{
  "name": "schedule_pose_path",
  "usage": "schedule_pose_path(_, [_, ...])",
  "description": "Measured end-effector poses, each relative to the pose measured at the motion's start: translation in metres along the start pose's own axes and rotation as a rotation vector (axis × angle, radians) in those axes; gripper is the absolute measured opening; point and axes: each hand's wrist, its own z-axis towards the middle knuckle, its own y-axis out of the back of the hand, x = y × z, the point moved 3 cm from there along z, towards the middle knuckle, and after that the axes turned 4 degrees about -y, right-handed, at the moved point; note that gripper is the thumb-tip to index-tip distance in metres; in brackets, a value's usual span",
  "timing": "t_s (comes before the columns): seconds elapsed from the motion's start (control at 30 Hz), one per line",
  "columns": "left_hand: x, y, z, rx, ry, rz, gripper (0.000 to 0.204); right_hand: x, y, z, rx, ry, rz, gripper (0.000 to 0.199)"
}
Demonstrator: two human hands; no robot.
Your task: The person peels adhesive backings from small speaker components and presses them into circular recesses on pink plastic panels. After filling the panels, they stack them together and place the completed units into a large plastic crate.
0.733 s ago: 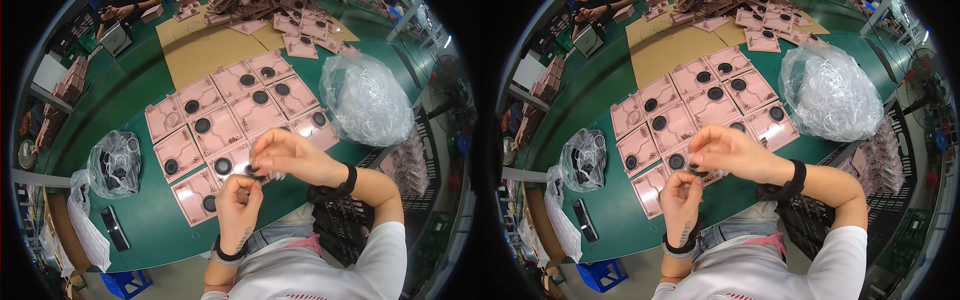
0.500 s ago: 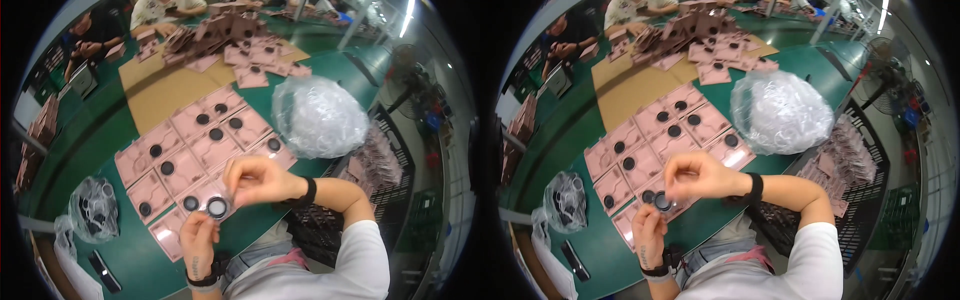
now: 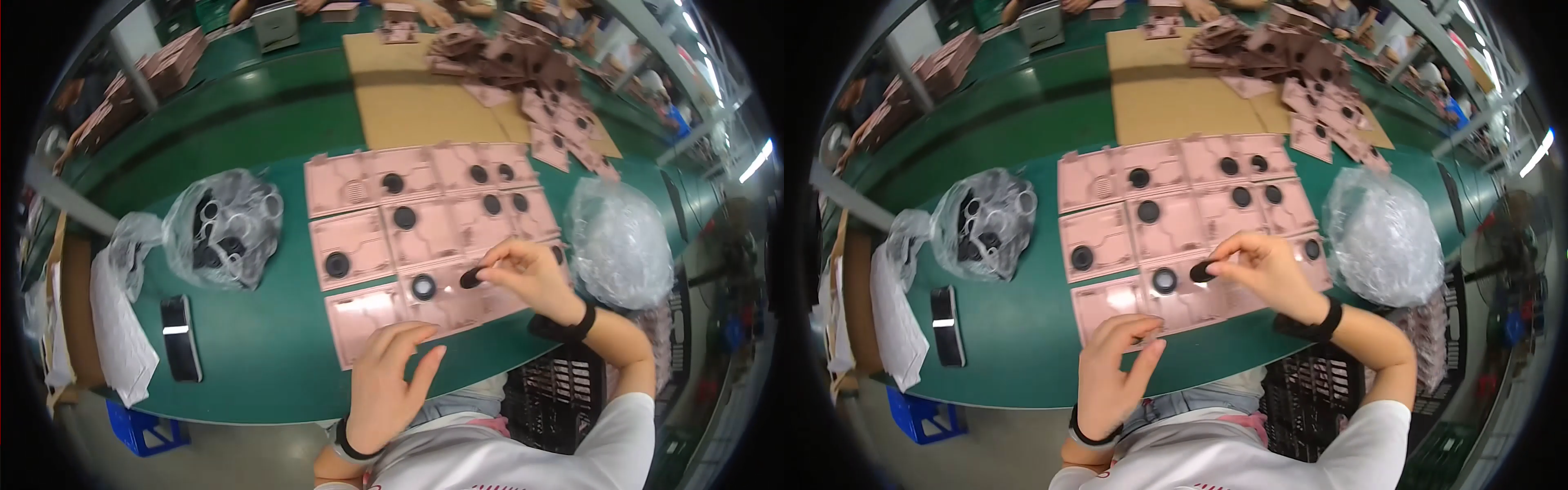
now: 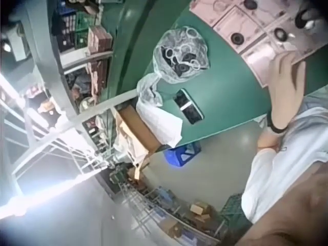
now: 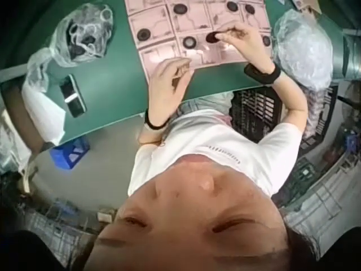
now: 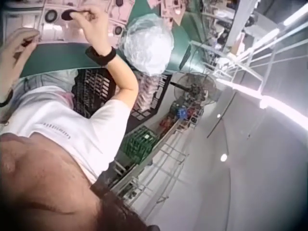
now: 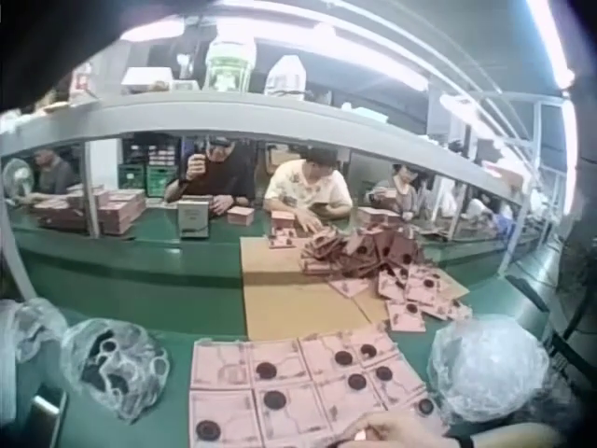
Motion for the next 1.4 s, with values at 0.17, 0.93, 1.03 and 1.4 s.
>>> schedule_pose_path(0.17, [0.005, 0.024, -0.049, -0.076, 0.029, 0.793, 0.050, 0.026, -0.037, 0.100, 0.162, -0.023, -0.183, 0.013])
schedule_pose_path(0.93, [0.047, 0.020, -0.069, 0.089, 0.207, 0.873, 0.074, -0.017, -0.100, 0.223, 0.212, -0.125, -0.234, 0.014])
schedule_pose_path(1.03, [0.046, 0.021, -0.068, 0.093, 0.208, 0.865, 0.074, -0.015, -0.100, 0.223, 0.214, -0.130, -0.245, 0.014])
schedule_pose_path(1.4, [0.047, 0.021, -0.070, 0.084, 0.204, 0.839, 0.073, -0.002, -0.101, 0.220, 0.231, -0.119, -0.398, 0.018])
